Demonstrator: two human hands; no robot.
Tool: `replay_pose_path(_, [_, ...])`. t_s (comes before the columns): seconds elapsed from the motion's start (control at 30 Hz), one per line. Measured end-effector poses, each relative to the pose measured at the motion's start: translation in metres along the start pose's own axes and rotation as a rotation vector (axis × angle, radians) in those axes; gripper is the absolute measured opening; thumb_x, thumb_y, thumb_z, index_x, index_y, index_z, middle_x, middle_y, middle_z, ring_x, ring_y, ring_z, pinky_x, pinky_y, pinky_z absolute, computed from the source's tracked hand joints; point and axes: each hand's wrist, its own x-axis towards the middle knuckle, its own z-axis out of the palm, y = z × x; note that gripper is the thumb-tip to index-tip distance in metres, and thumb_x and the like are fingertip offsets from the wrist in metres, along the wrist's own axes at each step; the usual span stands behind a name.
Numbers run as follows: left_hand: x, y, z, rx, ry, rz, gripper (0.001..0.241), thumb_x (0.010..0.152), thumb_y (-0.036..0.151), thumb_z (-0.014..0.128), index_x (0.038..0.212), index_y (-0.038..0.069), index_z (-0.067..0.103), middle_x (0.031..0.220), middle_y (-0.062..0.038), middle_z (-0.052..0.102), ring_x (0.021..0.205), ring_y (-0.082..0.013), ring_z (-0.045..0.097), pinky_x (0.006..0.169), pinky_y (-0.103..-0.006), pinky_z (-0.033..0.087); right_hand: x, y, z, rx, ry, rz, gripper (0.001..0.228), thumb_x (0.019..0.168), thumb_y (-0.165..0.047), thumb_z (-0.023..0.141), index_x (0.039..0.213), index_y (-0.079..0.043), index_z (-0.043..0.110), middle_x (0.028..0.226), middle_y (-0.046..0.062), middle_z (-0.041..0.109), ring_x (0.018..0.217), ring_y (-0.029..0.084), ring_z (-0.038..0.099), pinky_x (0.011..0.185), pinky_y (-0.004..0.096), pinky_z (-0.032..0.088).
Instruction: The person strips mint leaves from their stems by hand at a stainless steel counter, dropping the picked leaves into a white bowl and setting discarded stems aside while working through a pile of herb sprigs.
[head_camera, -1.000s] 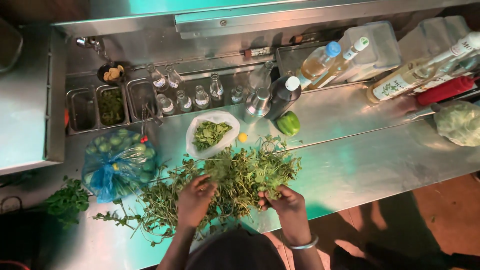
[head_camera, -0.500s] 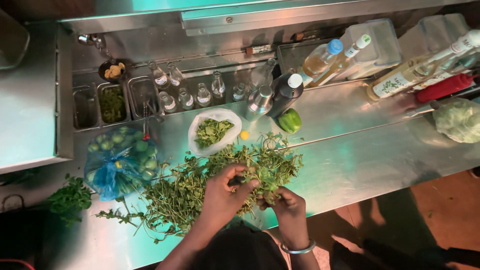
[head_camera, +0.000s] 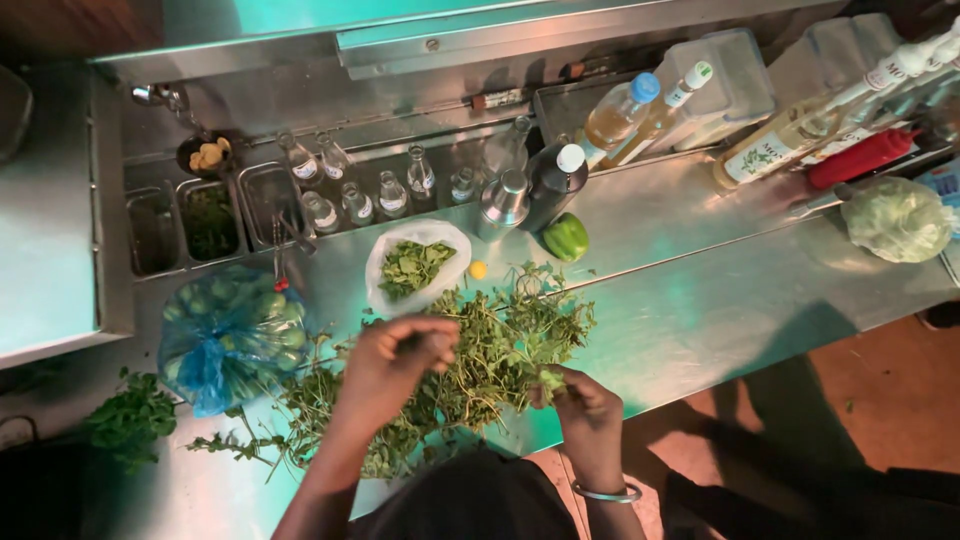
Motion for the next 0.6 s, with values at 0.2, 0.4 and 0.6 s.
replay_pose_path(0.2, [0.001, 0.005, 0.004, 0.033, -0.145, -0.026, 0.032, 0.097, 0.019, 0.070, 0.124, 0.002, 0.073, 0.098, -0.010, 0.076, 0.082, -0.0118, 0.069, 0.073, -0.0269, 0.058, -0.001, 0.001, 0.002, -0.105, -0.130, 0.026, 0.040, 0.082, 0.022, 0.053, 0.111, 0.004, 0.075, 0.092, 0.010, 0.079, 0.078, 0.015, 0.073, 0.072, 0.029, 0.059])
replay_pose_path(0.4, [0.018, 0.036, 0.009, 0.415, -0.546, 0.081, 0.044, 0.085, 0.032, 0.080, 0.124, 0.012, 0.073, 0.108, -0.004, 0.079, 0.092, -0.0085, 0.072, 0.079, -0.0277, 0.057, 0.001, 0.003, -0.002, -0.159, -0.302, 0.058, 0.037, 0.082, 0.021, 0.051, 0.108, 0.005, 0.072, 0.092, 0.010, 0.078, 0.080, 0.016, 0.075, 0.074, 0.030, 0.061])
replay_pose_path(0.6, [0.033, 0.029, 0.011, 0.562, -0.802, 0.069, 0.027, 0.085, 0.027, 0.081, 0.109, 0.014, 0.081, 0.099, -0.004, 0.082, 0.083, -0.0110, 0.073, 0.076, -0.0297, 0.055, 0.003, 0.000, -0.007, 0.043, -0.456, 0.202, 0.020, 0.088, 0.017, 0.056, 0.101, 0.009, 0.069, 0.082, 0.013, 0.074, 0.070, 0.018, 0.071, 0.065, 0.031, 0.058])
